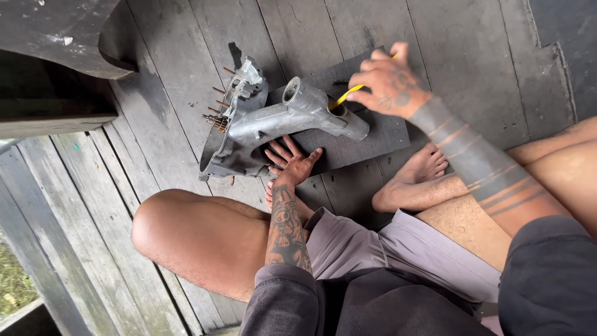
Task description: The person cleans the interior surfaces and crevices of a motorcycle engine casing using a small brush.
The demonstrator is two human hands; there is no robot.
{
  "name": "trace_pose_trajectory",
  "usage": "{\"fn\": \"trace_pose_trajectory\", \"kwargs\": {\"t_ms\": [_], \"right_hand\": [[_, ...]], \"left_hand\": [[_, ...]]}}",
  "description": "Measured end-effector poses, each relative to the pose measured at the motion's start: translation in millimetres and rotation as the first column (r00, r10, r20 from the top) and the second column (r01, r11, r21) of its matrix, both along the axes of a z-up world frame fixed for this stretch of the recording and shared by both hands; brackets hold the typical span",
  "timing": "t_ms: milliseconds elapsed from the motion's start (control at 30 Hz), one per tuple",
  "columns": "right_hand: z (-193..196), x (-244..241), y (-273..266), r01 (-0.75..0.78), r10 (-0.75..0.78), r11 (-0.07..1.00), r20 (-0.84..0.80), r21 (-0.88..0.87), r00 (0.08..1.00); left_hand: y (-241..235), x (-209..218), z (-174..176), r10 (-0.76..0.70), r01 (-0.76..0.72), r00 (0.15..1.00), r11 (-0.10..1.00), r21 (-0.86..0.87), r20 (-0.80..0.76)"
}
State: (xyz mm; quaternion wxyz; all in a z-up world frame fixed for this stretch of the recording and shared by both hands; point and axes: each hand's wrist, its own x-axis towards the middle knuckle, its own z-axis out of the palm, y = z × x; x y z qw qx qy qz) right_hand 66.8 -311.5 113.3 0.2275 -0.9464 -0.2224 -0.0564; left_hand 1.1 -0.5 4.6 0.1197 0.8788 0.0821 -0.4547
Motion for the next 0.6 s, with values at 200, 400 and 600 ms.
{"fn": "trace_pose_trajectory", "kwargs": {"t_ms": [200,400,600], "right_hand": [[-1.9,7.6,-56.8,0.187,-0.141,0.949,0.191,-0.253,0.971],[17.1,-1.8,9.3,0.022,-0.021,1.000,0.114,-0.010,0.993],[15.2,2.9,-29.3,0.144,-0.083,0.958,0.240,-0.248,0.967]], "left_hand": [[0.0,0.5,3.3,0.009,-0.009,1.000,1.000,-0.013,0.015],[0.2,-2.0,-4.5,-0.071,0.068,0.997,0.994,0.090,0.035],[-2.1,0.2,7.9,-0.044,0.042,0.999,0.997,0.063,0.020]]}}
